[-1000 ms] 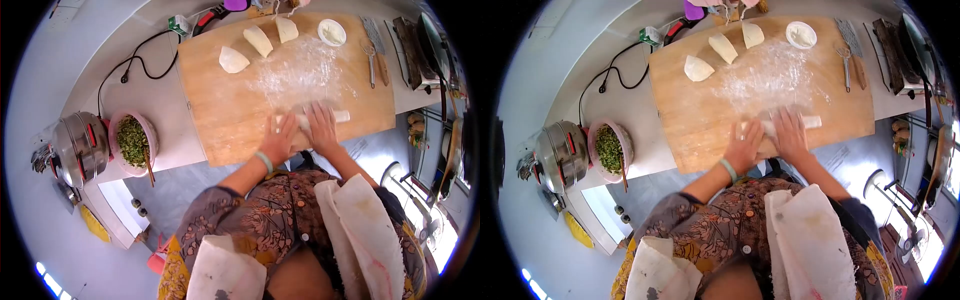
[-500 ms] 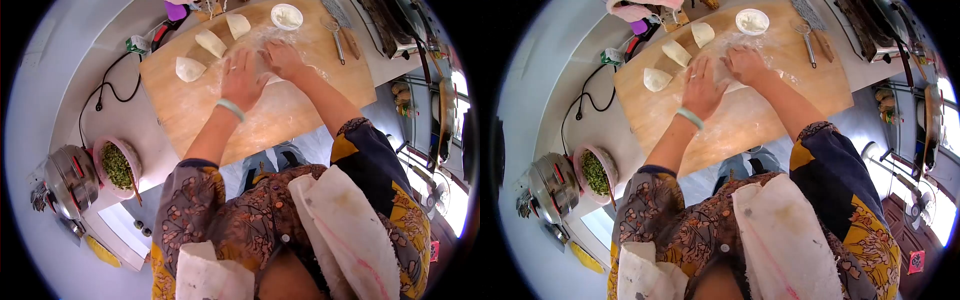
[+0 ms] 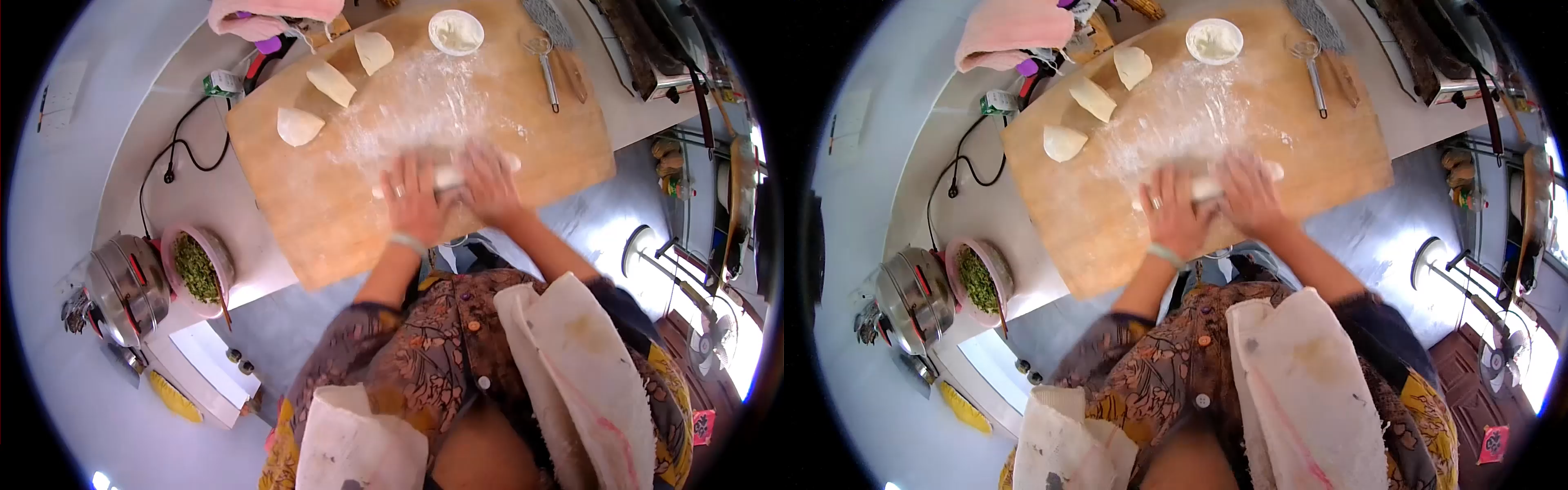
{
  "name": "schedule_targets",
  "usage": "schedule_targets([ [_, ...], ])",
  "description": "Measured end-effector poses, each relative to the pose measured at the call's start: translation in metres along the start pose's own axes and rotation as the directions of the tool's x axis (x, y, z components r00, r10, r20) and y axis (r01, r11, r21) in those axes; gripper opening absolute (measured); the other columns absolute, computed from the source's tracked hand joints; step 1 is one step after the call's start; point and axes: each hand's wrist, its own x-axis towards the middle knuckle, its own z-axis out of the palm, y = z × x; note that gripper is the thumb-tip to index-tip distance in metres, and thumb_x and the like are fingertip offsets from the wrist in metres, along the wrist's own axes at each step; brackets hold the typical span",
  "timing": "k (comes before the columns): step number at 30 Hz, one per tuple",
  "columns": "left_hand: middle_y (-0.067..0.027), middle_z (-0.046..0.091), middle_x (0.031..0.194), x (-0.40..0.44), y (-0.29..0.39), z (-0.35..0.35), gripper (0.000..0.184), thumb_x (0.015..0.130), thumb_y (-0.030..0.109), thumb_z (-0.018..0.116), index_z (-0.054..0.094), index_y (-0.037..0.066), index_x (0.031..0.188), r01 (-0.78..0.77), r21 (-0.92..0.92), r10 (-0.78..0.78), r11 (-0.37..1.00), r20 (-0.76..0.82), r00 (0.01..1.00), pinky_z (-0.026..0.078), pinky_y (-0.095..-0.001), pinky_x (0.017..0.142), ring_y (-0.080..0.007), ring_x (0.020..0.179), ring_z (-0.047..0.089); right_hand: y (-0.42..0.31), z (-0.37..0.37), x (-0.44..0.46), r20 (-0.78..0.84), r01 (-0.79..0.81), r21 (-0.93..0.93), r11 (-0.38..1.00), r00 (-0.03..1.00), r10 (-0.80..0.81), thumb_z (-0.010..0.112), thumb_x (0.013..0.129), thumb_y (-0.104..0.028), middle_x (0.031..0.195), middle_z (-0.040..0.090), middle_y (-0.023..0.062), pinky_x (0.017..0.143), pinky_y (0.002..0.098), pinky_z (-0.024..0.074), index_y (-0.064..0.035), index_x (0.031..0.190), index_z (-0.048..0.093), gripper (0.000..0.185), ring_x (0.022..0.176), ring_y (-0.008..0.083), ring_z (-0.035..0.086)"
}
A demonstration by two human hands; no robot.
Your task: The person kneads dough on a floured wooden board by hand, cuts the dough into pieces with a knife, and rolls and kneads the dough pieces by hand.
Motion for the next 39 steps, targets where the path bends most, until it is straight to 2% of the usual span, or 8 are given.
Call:
schedule_targets([
  [3, -0.0186, 0.029, 0.159, 0.08, -0.015, -0.006, 0.077, 0.093, 0.053, 0.055, 0.036, 0.004, 0.15, 0.101, 0.055, -0.091, 0.993, -0.151, 0.984, 0.009, -0.0572, 0.12, -0.0348, 0.15, 0.02, 0.033, -0.012, 0.099, 0.057, -0.067, -0.056, 0.996, 0.996, 0.07, 0.06, 0.092, -0.036, 0.144, 0.048, 0.0207, 0.114, 0.0556, 0.0283, -0.0079, 0.136, 0.055, 0.052, 0.136, 0.0372, 0.042],
  [6, -0.02, 0.03, 0.159, 0.126, -0.035, -0.018, 0.076, 0.094, 0.05, 0.057, 0.036, 0.002, 0.148, -0.073, 0.071, 0.083, 0.995, -0.162, 0.983, 0.014, -0.0532, 0.121, -0.0372, 0.149, 0.023, 0.059, 0.004, 0.135, 0.115, -0.004, 0.015, 1.0, 0.993, 0.002, 0.056, 0.094, -0.041, 0.144, 0.047, 0.0213, 0.114, 0.0557, 0.0282, -0.0074, 0.134, 0.056, 0.051, 0.136, 0.0378, 0.041],
  [12, -0.0211, 0.035, 0.156, 0.035, -0.015, 0.0, 0.089, 0.089, 0.062, 0.056, 0.035, 0.0, 0.15, -0.167, 0.065, 0.17, 0.984, -0.043, 0.985, 0.017, -0.0567, 0.119, -0.039, 0.146, 0.029, 0.031, -0.012, 0.033, 0.125, 0.084, 0.099, 0.991, 0.987, -0.096, 0.062, 0.091, -0.039, 0.149, 0.041, 0.0224, 0.115, 0.0579, 0.0256, -0.008, 0.141, 0.05, 0.061, 0.139, 0.0415, 0.037],
  [16, -0.0228, 0.033, 0.156, -0.024, 0.006, 0.015, 0.089, 0.09, 0.061, 0.055, 0.034, 0.001, 0.151, -0.053, 0.066, 0.054, 0.996, -0.008, 0.999, 0.012, -0.059, 0.119, -0.0408, 0.147, 0.025, 0.008, -0.042, -0.017, 0.324, 0.002, 0.094, 0.996, 0.945, -0.033, 0.059, 0.091, -0.048, 0.151, 0.039, 0.0199, 0.117, 0.0583, 0.021, -0.0108, 0.143, 0.05, 0.064, 0.142, 0.0393, 0.033],
  [21, -0.0184, 0.035, 0.156, 0.06, -0.006, -0.003, 0.072, 0.093, 0.047, 0.058, 0.039, 0.006, 0.148, 0.172, 0.063, -0.164, 0.983, -0.118, 0.979, 0.013, -0.0576, 0.119, -0.0366, 0.148, 0.025, 0.043, -0.011, 0.074, 0.131, -0.009, -0.068, 0.998, 0.991, 0.018, 0.06, 0.091, -0.046, 0.15, 0.041, 0.0197, 0.117, 0.0586, 0.0191, -0.0098, 0.138, 0.054, 0.06, 0.142, 0.0372, 0.034],
  [23, -0.0166, 0.038, 0.154, 0.097, -0.024, -0.009, 0.064, 0.094, 0.041, 0.057, 0.042, 0.007, 0.146, 0.153, 0.096, -0.13, 0.983, -0.209, 0.969, 0.018, -0.0539, 0.12, -0.0336, 0.147, 0.028, 0.056, -0.017, 0.118, 0.12, 0.019, -0.095, 0.995, 0.993, -0.007, 0.057, 0.094, -0.042, 0.14, 0.051, 0.0194, 0.112, 0.055, 0.029, -0.0079, 0.13, 0.058, 0.05, 0.134, 0.0362, 0.044],
  [29, -0.0132, 0.038, 0.155, 0.133, -0.037, -0.017, 0.062, 0.096, 0.04, 0.056, 0.041, 0.007, 0.147, -0.084, 0.105, 0.085, 0.991, -0.007, 0.996, 0.022, -0.0477, 0.12, -0.0291, 0.145, 0.032, 0.065, -0.053, 0.126, 0.022, -0.003, 0.309, 0.951, 1.0, -0.005, 0.058, 0.097, -0.028, 0.117, 0.063, 0.0187, 0.095, 0.0471, 0.0443, -0.002, 0.119, 0.06, 0.034, 0.107, 0.0388, 0.058],
  [39, -0.0218, 0.033, 0.157, 0.017, 0.027, 0.003, 0.077, 0.091, 0.043, 0.06, 0.034, 0.003, 0.152, -0.08, 0.015, 0.079, 0.997, 0.022, 0.997, 0.016, -0.0555, 0.12, -0.0363, 0.149, 0.025, 0.036, -0.07, 0.033, 0.018, -0.063, 0.498, 0.865, 0.998, 0.063, 0.061, 0.093, -0.01, 0.122, 0.061, 0.0254, 0.101, 0.047, 0.0461, 0.0033, 0.122, 0.058, 0.033, 0.116, 0.0411, 0.058],
])
